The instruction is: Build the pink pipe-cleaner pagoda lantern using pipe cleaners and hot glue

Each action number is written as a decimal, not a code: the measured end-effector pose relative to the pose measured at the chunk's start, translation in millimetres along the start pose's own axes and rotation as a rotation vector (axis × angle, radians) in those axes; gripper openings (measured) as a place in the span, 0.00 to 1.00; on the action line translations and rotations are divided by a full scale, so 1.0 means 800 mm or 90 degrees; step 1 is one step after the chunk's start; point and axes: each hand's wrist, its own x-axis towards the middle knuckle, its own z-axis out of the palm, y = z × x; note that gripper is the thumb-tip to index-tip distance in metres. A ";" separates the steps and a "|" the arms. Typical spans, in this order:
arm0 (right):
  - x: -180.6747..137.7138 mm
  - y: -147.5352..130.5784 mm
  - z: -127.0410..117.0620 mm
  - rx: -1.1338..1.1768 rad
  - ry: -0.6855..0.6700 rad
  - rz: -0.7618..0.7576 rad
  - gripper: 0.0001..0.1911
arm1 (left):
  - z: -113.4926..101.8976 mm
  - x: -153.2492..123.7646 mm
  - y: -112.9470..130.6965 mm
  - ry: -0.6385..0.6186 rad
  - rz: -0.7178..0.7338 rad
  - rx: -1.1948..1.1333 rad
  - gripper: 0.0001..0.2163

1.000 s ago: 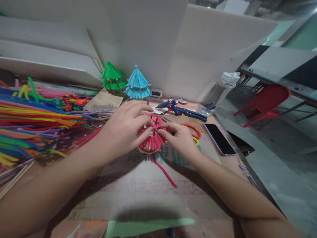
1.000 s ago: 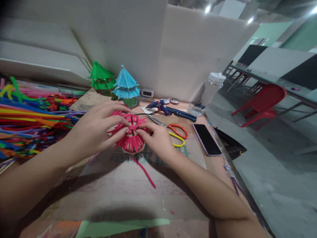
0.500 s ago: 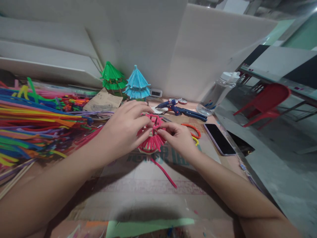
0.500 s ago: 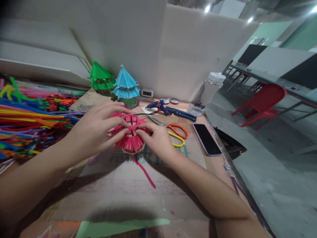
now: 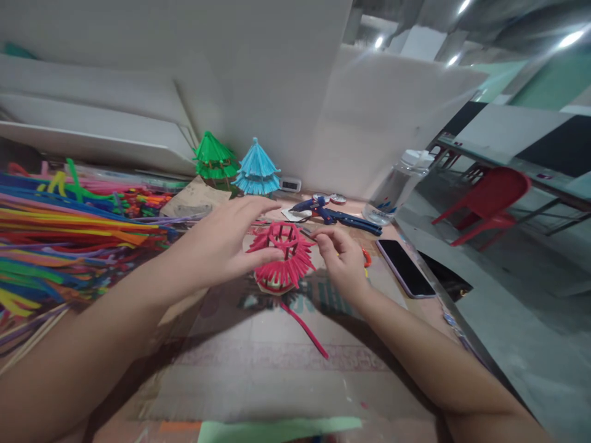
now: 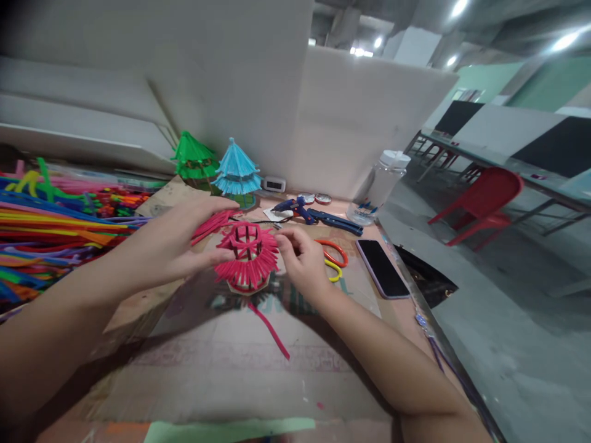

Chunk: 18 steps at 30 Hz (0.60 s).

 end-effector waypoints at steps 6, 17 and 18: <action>0.006 0.048 -0.016 0.001 -0.035 0.015 0.20 | -0.004 -0.004 -0.033 -0.180 -0.104 -0.050 0.46; -0.035 0.071 -0.015 -0.049 -0.180 0.031 0.21 | 0.050 -0.056 -0.056 -0.200 -0.192 -0.244 0.44; -0.031 0.071 -0.011 -0.051 -0.185 0.024 0.21 | 0.062 -0.057 -0.051 -0.163 -0.178 -0.261 0.44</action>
